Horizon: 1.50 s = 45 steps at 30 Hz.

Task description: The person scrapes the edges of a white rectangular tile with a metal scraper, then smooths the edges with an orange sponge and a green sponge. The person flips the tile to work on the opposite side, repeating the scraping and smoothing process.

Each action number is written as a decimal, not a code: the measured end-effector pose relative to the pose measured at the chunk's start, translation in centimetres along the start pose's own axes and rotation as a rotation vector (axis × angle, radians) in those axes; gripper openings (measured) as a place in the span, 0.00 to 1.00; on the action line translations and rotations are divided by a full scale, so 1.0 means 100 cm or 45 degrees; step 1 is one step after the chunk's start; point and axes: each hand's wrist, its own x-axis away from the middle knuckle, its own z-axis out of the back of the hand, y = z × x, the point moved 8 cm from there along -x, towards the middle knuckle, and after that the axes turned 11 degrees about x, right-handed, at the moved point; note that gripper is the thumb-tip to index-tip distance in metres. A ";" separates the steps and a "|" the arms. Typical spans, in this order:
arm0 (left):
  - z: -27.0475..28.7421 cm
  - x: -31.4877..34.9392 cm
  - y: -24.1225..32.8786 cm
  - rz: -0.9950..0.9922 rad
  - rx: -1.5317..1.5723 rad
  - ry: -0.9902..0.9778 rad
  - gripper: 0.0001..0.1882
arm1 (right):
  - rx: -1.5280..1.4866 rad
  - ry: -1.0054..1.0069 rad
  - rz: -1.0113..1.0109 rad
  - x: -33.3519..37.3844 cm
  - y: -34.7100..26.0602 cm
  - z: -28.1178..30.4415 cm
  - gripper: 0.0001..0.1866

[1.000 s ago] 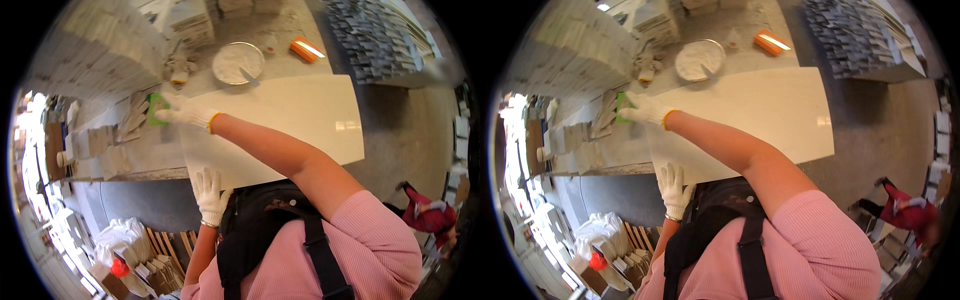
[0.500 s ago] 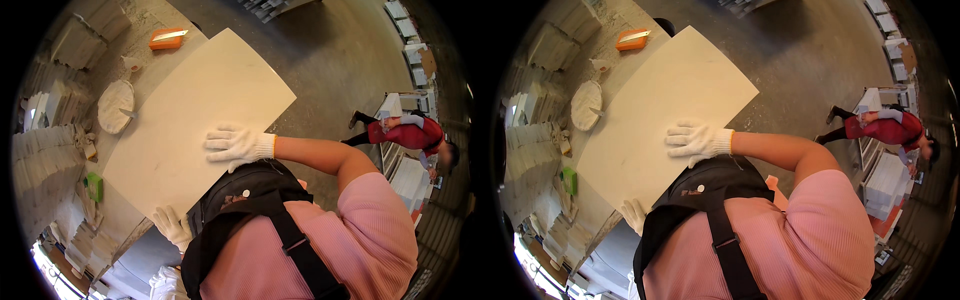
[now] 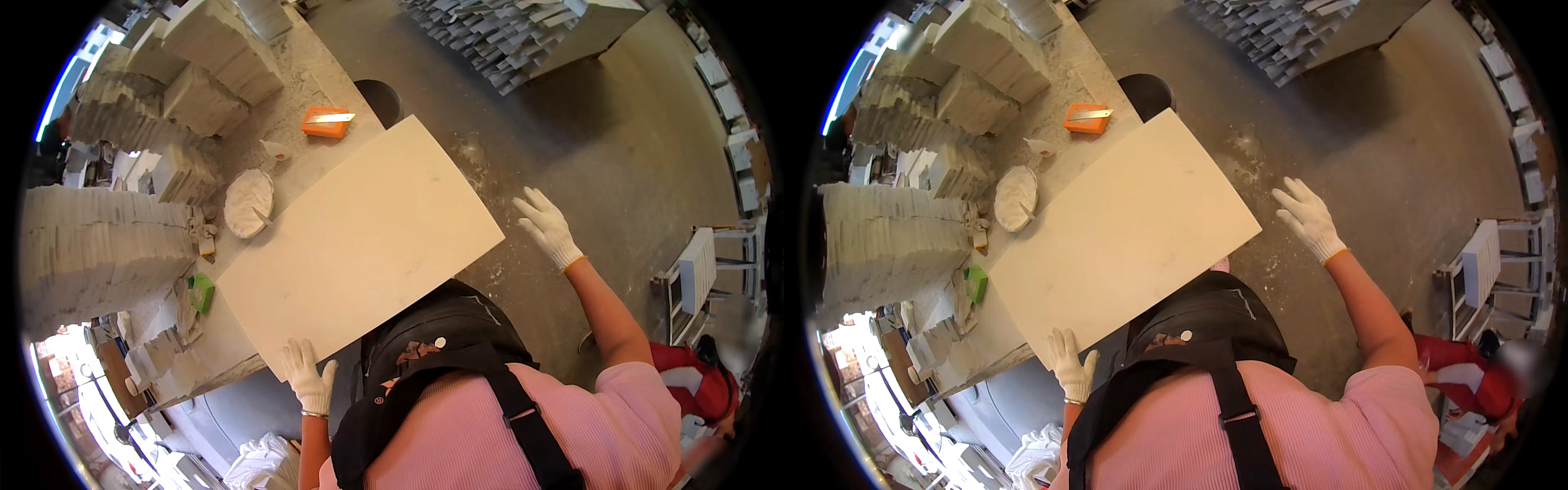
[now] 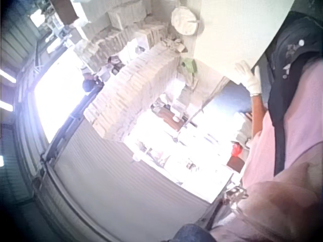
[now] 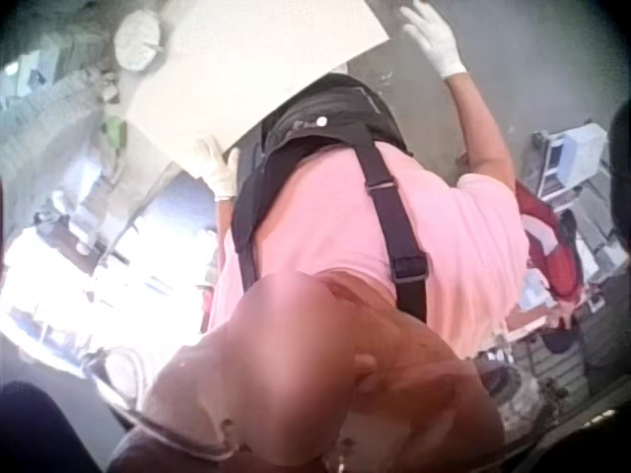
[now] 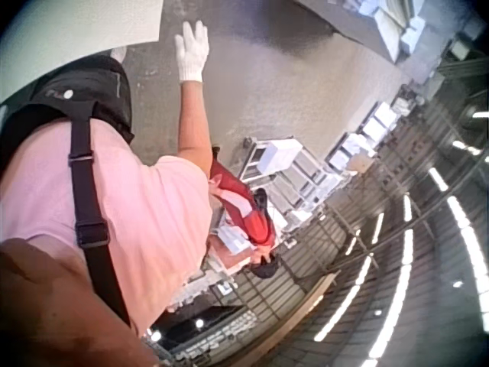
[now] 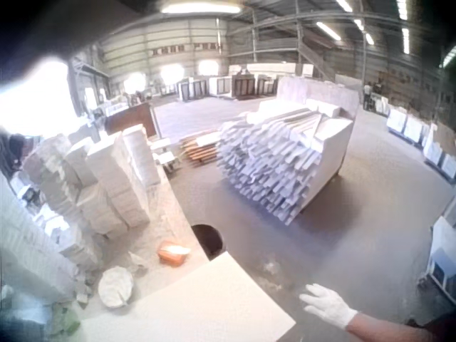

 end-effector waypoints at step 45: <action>0.248 -0.179 0.090 0.342 0.153 -0.280 0.26 | -2.546 -0.523 0.192 -0.178 -0.137 0.144 0.37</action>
